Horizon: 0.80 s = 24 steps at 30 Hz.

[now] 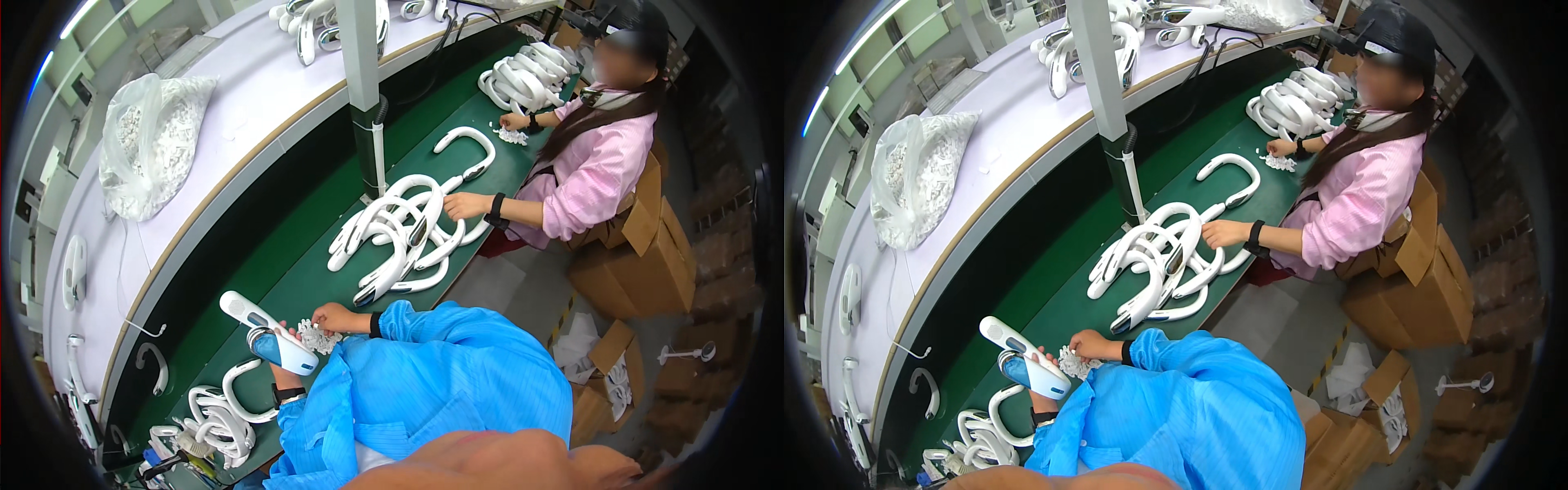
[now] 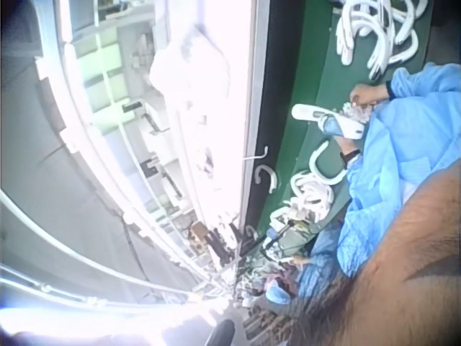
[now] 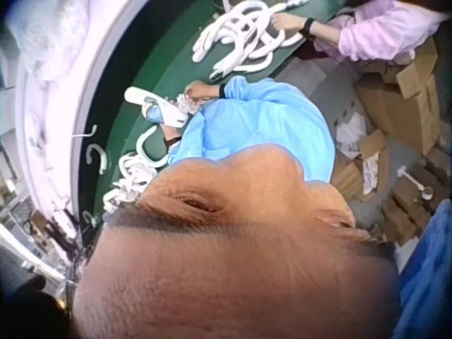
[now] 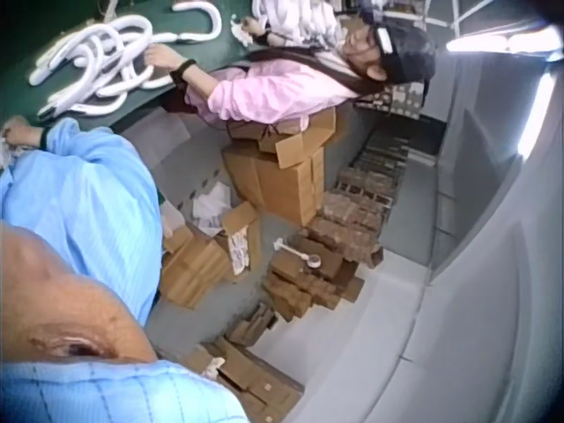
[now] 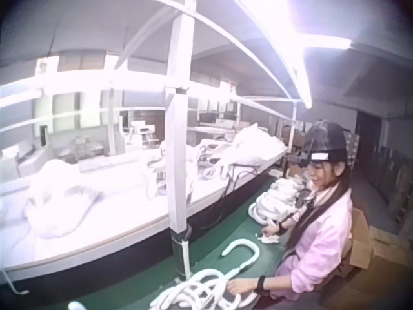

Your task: Assembling components of white plastic neck massagers at a factory workstation.

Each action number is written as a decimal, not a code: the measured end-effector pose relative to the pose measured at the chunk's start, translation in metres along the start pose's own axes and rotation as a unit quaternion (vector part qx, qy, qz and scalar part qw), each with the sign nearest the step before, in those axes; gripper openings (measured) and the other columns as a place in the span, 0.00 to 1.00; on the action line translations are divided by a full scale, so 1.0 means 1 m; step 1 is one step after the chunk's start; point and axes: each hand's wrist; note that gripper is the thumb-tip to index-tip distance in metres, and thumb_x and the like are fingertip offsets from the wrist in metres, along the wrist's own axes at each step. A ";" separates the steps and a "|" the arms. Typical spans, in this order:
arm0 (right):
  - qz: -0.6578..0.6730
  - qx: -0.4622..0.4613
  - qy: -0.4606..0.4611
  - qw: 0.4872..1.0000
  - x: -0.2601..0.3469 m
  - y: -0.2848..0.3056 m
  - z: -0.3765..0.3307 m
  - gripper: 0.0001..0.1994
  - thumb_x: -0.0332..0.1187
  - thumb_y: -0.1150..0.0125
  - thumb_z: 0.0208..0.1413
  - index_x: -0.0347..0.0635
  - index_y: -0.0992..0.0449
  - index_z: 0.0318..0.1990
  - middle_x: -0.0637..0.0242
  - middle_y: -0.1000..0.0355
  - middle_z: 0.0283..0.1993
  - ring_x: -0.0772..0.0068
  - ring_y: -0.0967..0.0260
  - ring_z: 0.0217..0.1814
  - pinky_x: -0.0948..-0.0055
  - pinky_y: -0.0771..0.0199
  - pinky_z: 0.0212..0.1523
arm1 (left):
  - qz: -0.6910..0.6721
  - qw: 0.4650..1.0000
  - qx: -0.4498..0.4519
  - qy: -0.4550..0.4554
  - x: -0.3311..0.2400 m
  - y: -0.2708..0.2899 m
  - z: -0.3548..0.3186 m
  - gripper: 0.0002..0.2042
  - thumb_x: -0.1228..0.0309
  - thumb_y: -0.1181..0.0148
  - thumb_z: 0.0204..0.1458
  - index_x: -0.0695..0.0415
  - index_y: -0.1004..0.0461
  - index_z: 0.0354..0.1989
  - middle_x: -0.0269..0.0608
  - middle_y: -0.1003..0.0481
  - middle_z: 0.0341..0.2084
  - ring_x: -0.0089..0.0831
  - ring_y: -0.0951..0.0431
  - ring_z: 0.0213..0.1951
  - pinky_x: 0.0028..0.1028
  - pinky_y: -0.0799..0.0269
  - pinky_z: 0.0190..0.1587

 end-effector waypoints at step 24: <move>0.196 0.019 -0.049 0.979 0.054 0.025 -0.036 0.09 0.27 0.42 0.52 0.35 0.28 0.41 0.64 0.27 0.33 0.75 0.28 0.31 0.77 0.26 0.34 | 0.014 0.999 0.038 -0.008 0.036 -0.043 -0.024 0.18 0.68 0.56 0.59 0.56 0.45 0.57 0.43 0.33 0.49 0.38 0.27 0.44 0.38 0.25 0.39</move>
Point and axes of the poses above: each hand's wrist, its own z-axis towards the middle knuckle, its own y-axis out of the back of the hand, x = y × z
